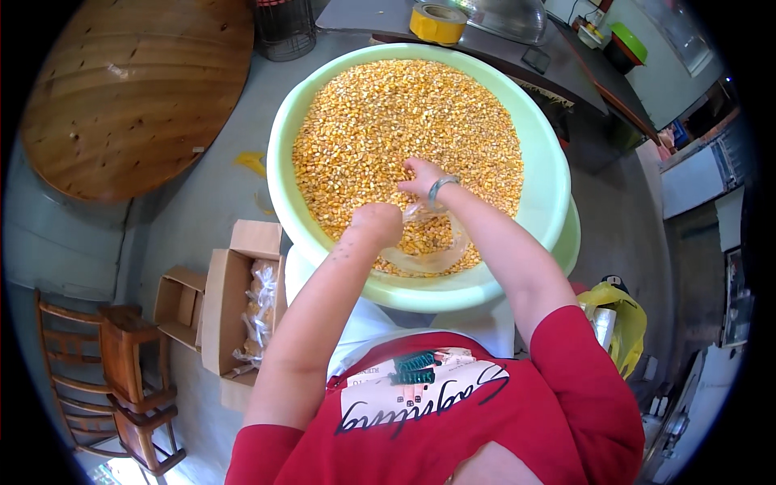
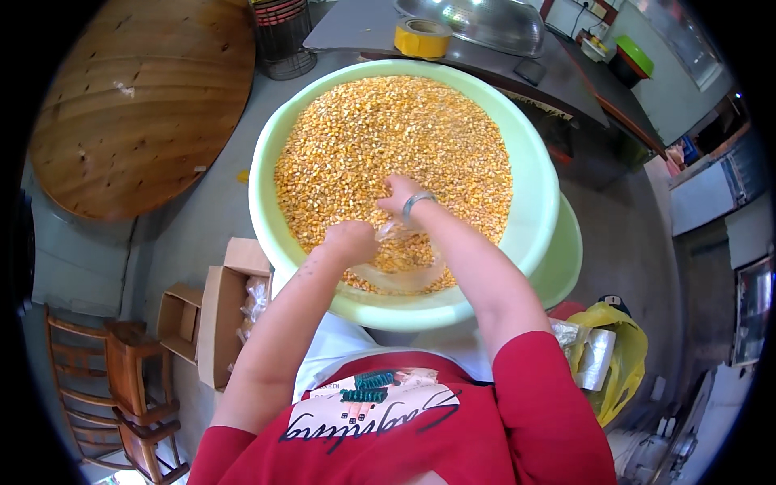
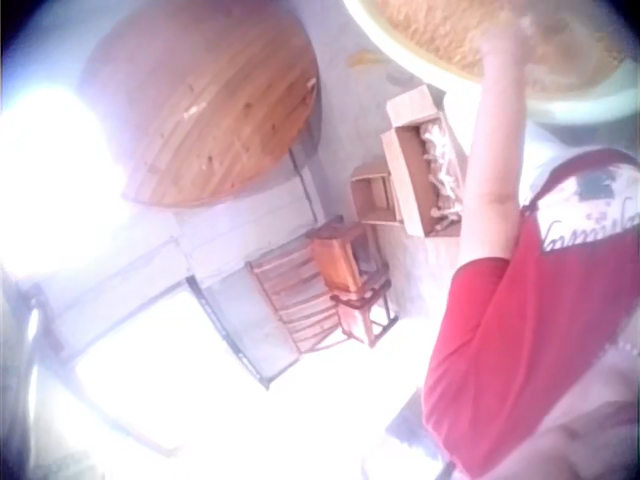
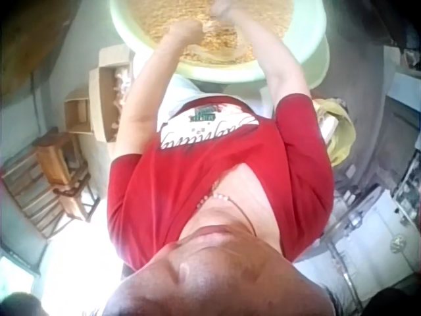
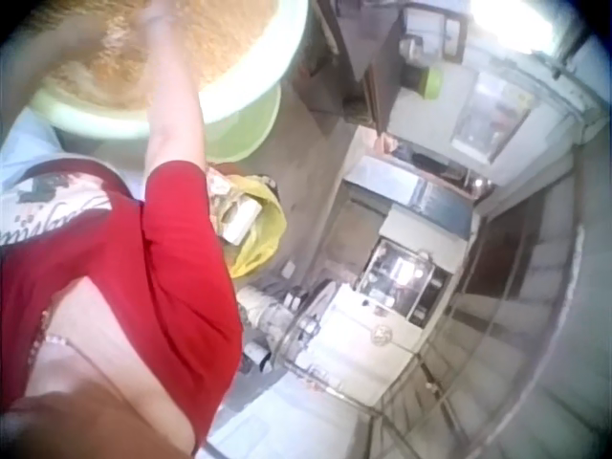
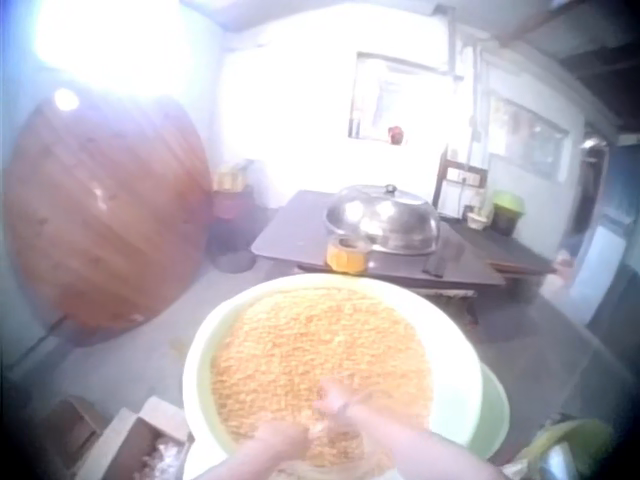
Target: The person fills small plastic bags with dried corn from a large basin by hand, then places the filled bags into a cardboard box.
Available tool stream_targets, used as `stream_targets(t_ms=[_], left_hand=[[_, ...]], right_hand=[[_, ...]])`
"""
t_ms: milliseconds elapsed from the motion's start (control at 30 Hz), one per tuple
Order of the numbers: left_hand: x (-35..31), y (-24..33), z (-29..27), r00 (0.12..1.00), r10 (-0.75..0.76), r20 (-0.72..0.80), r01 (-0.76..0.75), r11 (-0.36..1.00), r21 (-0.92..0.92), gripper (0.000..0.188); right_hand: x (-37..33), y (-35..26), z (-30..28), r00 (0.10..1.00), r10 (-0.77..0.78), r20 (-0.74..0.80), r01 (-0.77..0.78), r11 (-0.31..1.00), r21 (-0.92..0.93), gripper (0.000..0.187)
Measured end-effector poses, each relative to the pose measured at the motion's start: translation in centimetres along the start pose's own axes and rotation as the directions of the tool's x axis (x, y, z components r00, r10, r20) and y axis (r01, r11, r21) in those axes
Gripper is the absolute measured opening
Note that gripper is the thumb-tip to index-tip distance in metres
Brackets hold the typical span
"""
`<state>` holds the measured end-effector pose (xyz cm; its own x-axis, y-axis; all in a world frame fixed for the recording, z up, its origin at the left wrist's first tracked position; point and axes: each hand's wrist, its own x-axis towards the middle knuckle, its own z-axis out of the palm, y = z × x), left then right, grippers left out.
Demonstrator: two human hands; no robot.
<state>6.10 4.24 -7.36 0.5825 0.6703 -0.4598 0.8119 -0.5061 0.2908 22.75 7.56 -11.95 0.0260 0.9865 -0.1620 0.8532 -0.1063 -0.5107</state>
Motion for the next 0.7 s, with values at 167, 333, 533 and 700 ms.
stream_targets(t_ms=[167,333,533,700], left_hand=[[0.2,-0.2,0.2,1.0,0.011,-0.01,-0.011,1.0,-0.007,0.028],[-0.2,0.3,-0.5,0.999,0.044,0.004,-0.044,0.999,0.012,0.03],[0.1,-0.1,0.0,1.0,0.028,-0.009,-0.028,1.0,0.005,0.033],[-0.3,0.9,-0.9,0.992,-0.014,-0.128,0.003,0.996,-0.085,0.032]], right_hand=[[0.8,-0.7,1.7,0.995,0.034,0.091,-0.022,0.991,-0.134,0.045],[2.7,2.6,3.2,0.991,0.076,0.114,-0.077,0.997,0.006,0.039],[1.9,1.9,2.2,0.846,0.465,0.262,-0.425,0.29,0.858,0.016],[0.8,3.9,-0.8,0.85,0.341,0.401,-0.426,-0.001,0.905,0.025]])
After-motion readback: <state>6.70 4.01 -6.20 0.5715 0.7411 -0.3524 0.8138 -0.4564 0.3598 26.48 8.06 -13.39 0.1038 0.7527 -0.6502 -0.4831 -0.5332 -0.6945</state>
